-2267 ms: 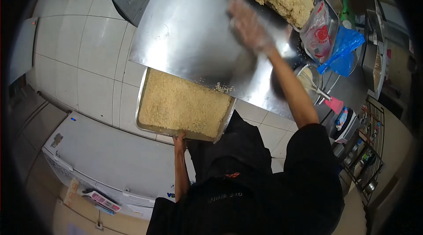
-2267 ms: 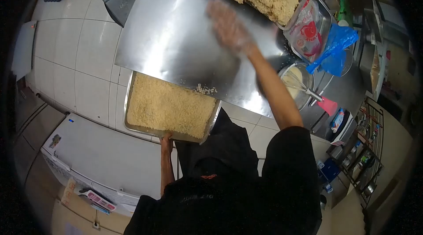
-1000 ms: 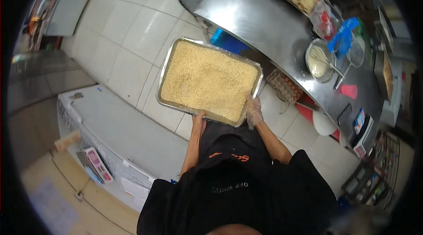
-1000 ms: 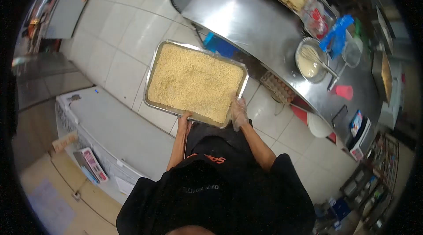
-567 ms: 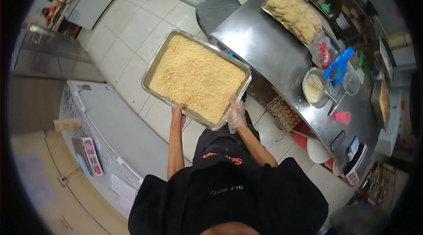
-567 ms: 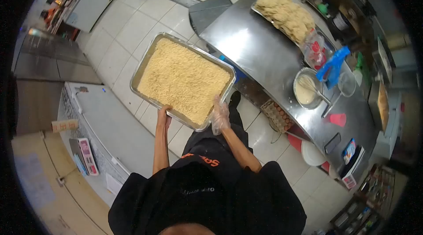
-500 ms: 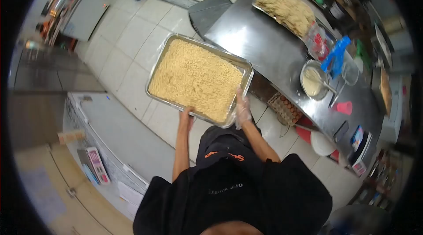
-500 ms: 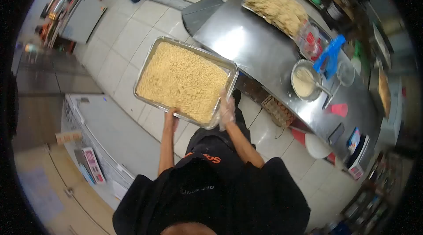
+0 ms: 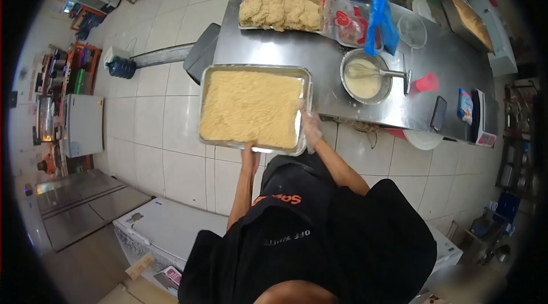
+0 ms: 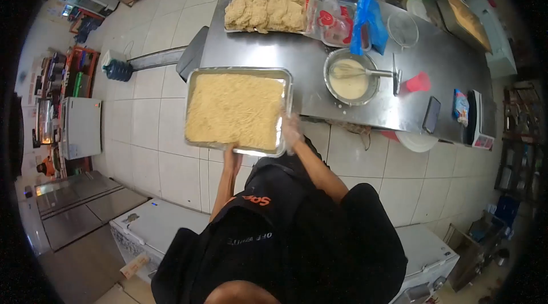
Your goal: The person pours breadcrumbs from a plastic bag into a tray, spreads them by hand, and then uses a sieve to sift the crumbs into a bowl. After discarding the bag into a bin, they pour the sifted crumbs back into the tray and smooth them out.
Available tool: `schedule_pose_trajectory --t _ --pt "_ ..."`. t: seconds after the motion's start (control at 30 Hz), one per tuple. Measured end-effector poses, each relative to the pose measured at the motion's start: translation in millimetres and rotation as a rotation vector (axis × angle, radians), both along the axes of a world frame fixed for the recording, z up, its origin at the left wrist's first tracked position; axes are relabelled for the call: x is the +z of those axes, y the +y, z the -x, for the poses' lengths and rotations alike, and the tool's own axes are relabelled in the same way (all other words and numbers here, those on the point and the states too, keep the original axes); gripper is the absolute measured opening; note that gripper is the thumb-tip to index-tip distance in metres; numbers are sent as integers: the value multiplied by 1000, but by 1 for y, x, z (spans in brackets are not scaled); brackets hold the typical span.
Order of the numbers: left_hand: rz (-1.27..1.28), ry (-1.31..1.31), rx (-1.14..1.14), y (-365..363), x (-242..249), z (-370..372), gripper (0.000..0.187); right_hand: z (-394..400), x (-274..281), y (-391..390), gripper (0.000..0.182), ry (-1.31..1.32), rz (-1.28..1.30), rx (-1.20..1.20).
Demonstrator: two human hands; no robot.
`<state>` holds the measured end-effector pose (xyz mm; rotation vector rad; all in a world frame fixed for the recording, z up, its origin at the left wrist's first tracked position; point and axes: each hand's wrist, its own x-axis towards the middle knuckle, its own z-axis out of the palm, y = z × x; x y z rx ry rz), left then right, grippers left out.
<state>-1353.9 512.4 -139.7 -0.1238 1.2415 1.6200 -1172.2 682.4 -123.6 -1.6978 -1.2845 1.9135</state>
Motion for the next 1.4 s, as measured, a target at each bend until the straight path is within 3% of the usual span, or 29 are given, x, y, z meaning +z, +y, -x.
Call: schedule_pose_trajectory --t 0.03,0.13,0.2,0.23,0.33,0.37,0.47,0.5,0.57,0.6,0.7,0.73,0.8,0.87,0.9,1.0,1.03,1.13,1.2,1.27,1.4 --pt "-58 37 -65 14 -16 2 25 -3 -11 15 72 16 -31 -66" --pt "20 20 -221 53 3 4 28 -2 -71 52 77 5 -112 -172" --pt "129 102 -292 58 5 4 31 -9 -57 71 80 -63 -16 -182" --pt "180 143 -332 63 6 7 33 -17 -18 82 83 -56 -5 -142" --pt "236 328 -525 63 32 26 36 -35 -36 96 85 -152 38 -233" --pt "228 413 -482 54 17 43 35 -43 -21 99 83 -256 -53 -130" --pt "322 649 -227 57 -7 95 36 -55 -26 111 67 -196 -222 -74" --pt "383 810 -186 64 -12 112 32 -53 -37 108 57 -275 -305 -175" --pt "347 1030 -153 92 -10 136 29 -59 -17 101 61 -342 -444 -117" --pt "366 1060 -189 108 -12 146 29 -63 -2 96 65 -377 -513 -91" --pt "266 1208 -455 144 -8 159 30 -67 15 75 62 -455 -333 99" --pt "280 1219 -524 148 -10 162 31 -71 17 61 61 -477 -262 171" --pt "286 1242 -671 153 -14 170 33 -75 8 25 60 -619 -368 185" --pt "179 1178 -657 150 -15 171 31 -58 27 1 60 -727 -328 180" --pt "140 1114 -675 146 -17 177 30 -48 36 -10 52 -817 -427 123" --pt "25 946 -710 140 -17 185 27 -35 34 -8 37 -965 -293 84" --pt "3 878 -704 138 -20 185 27 -44 18 -18 24 -992 -520 196" --pt "-33 814 -779 130 -21 188 26 -66 -15 -29 17 -944 -746 143" --pt "-28 842 -774 129 -20 189 28 -99 -69 -39 18 -682 -585 -181" --pt "-74 979 -725 129 -18 187 30 -86 -13 -21 21 -211 -18 -635" --pt "-64 852 -728 130 -18 190 31 -82 -118 -58 31 -215 -295 -444"
